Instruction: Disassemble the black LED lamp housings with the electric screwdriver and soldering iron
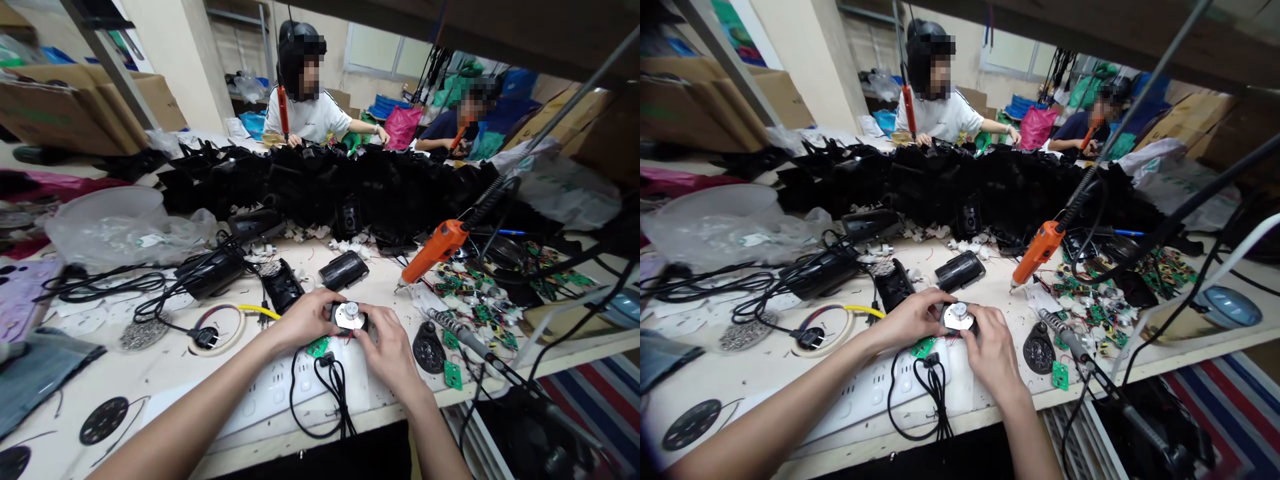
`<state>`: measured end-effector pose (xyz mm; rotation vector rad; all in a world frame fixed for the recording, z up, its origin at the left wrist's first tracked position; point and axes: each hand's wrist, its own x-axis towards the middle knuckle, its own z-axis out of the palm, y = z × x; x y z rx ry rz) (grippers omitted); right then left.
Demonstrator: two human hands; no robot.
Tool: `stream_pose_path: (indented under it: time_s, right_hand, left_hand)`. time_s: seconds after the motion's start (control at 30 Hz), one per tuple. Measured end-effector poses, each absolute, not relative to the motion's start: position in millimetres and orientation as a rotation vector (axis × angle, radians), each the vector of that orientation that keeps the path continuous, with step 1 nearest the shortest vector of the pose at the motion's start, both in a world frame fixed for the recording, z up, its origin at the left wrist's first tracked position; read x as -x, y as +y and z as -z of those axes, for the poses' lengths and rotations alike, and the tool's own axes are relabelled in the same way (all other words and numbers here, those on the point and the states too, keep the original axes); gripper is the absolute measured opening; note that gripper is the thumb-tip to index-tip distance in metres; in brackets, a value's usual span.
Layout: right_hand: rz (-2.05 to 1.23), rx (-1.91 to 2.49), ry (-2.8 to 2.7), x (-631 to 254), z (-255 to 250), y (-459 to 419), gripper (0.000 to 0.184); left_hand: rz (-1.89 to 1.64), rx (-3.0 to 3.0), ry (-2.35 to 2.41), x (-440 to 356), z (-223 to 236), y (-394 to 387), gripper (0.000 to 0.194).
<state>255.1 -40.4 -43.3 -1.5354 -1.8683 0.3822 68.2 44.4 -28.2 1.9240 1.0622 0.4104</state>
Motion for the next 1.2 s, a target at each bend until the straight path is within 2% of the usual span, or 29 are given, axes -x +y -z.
stream_pose_path:
  time_s: [0.2, 0.33, 0.43, 0.57, 0.6, 0.67, 0.73, 0.87, 0.97, 1.07, 1.2]
  right_hand:
    - [-0.371, 1.539, -1.778, -259, 49, -39, 0.017]
    - [-0.379, 1.542, -1.751, -258, 54, -38, 0.032]
    - [-0.381, 1.514, -1.767, -257, 51, -40, 0.029]
    - [-0.045, 1.41, -1.292, -265, 27, -35, 0.019]
    - [0.058, 1.359, -1.105, -269, 18, -30, 0.022]
    - [0.133, 1.279, -0.858, -279, 3, -13, 0.042]
    - [0.0, 1.314, -0.86, -289, -7, 7, 0.062]
    - [-0.235, 1.509, -0.932, -298, -8, 34, 0.044]
    - [-0.204, 1.567, -0.898, -290, -9, 31, 0.047]
    - [-0.358, 1.41, -0.871, -272, -18, 16, 0.055]
    - [-0.487, 1.131, -0.884, -246, -40, -8, 0.039]
  left_hand:
    - [-0.425, -1.932, 1.026, -69, 27, 44, 0.048]
    - [-0.433, -1.926, 1.014, -68, 26, 42, 0.048]
    - [-0.491, -1.932, 1.014, -66, 26, 43, 0.048]
    - [-0.514, -1.967, 1.011, -69, 26, 45, 0.049]
    - [-0.506, -1.985, 0.999, -71, 25, 45, 0.05]
    - [-0.49, -2.02, 0.972, -76, 24, 45, 0.053]
    - [-0.476, -2.037, 0.95, -83, 23, 44, 0.053]
    - [-0.466, -2.049, 0.945, -89, 21, 42, 0.043]
    - [-0.475, -2.067, 0.966, -86, 19, 41, 0.048]
    - [-0.562, -2.086, 1.016, -84, 13, 37, 0.041]
    - [-0.647, -2.145, 1.002, -89, 5, 22, 0.028]
